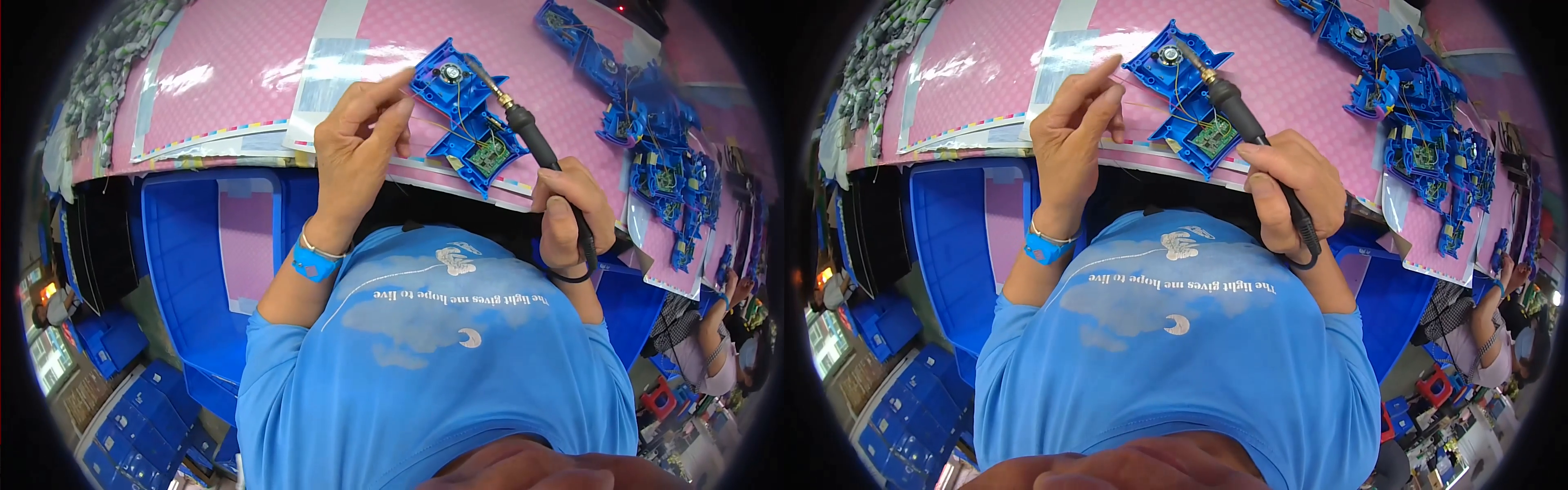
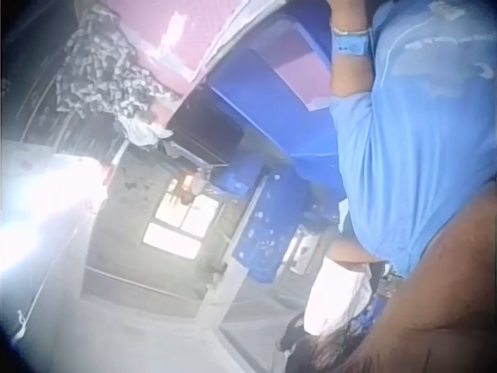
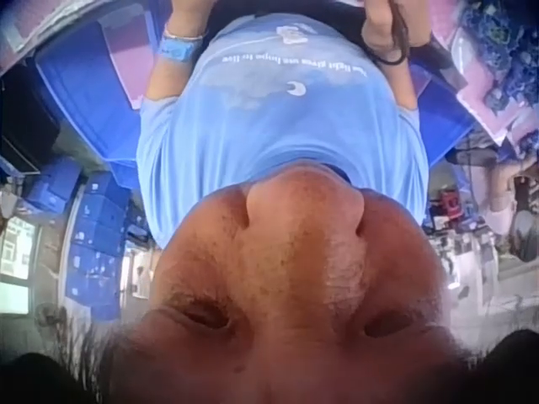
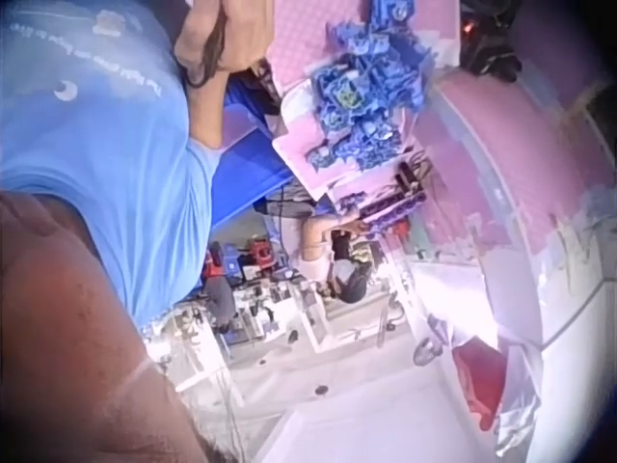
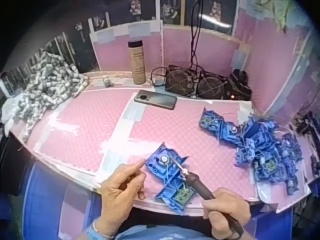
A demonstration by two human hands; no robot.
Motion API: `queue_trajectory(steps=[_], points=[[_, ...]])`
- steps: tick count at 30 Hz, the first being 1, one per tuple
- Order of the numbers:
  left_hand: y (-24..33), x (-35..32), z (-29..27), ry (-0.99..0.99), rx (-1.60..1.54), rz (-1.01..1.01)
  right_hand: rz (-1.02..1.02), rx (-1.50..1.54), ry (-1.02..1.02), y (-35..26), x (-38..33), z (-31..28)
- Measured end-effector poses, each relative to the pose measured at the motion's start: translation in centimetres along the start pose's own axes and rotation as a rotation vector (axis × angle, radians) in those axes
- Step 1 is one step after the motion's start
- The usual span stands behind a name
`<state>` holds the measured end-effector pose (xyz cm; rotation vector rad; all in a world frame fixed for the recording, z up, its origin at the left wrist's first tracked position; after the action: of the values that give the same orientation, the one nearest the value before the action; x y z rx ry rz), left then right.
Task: Soldering small blue plastic components for toys at a factory workbench.
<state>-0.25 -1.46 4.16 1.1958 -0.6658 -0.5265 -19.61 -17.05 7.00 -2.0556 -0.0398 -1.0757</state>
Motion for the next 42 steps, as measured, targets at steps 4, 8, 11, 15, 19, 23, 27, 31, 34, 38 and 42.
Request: queue_trajectory(steps=[4,8,11,15,19,23,27,31,34,38,42], points=[[-0.7,1.3,0.6,0.133,0.536,0.288,0.009,-0.007,-0.014,-0.2,-0.2,-0.2],[-0.8,1.5,1.2,0.137,0.682,0.428,0.035,0.001,-0.009,0.1,-0.3,-0.1],[-1.0,1.5,1.3,0.129,0.707,0.409,0.047,0.007,-0.031,0.3,-0.3,0.0],[-1.1,1.6,1.5,0.121,0.709,0.429,0.045,0.002,-0.052,0.4,0.1,0.2],[-1.1,1.6,1.3,0.126,0.729,0.457,0.064,0.003,-0.066,0.6,0.1,0.4],[-1.0,1.7,1.3,0.116,0.730,0.414,0.064,-0.006,-0.070,0.7,0.0,0.5],[-1.1,1.8,1.2,0.114,0.712,0.397,0.060,0.004,-0.058,0.7,-0.2,0.4],[-0.6,1.6,0.5,0.144,0.716,0.405,0.101,0.031,-0.020,0.3,-0.4,-0.6],[-0.1,1.4,-0.3,0.130,0.732,0.377,0.117,0.047,-0.003,0.3,-0.2,-0.6],[-0.2,1.4,-0.6,0.144,0.784,0.407,0.107,0.068,-0.043,0.9,0.2,0.1],[-0.1,1.1,-0.3,0.161,0.813,0.373,0.133,0.050,-0.080,1.0,0.9,0.8]])
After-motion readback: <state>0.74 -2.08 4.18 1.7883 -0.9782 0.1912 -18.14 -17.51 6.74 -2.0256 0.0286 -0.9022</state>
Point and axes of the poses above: each hand's wrist, its own x-axis towards the middle knuckle, its own z-axis out of the palm, y = z × x, the point moved 2 cm from there along x, towards the middle knuckle, and after that the axes turned 3 degrees about -x, right-handed, at the moved point
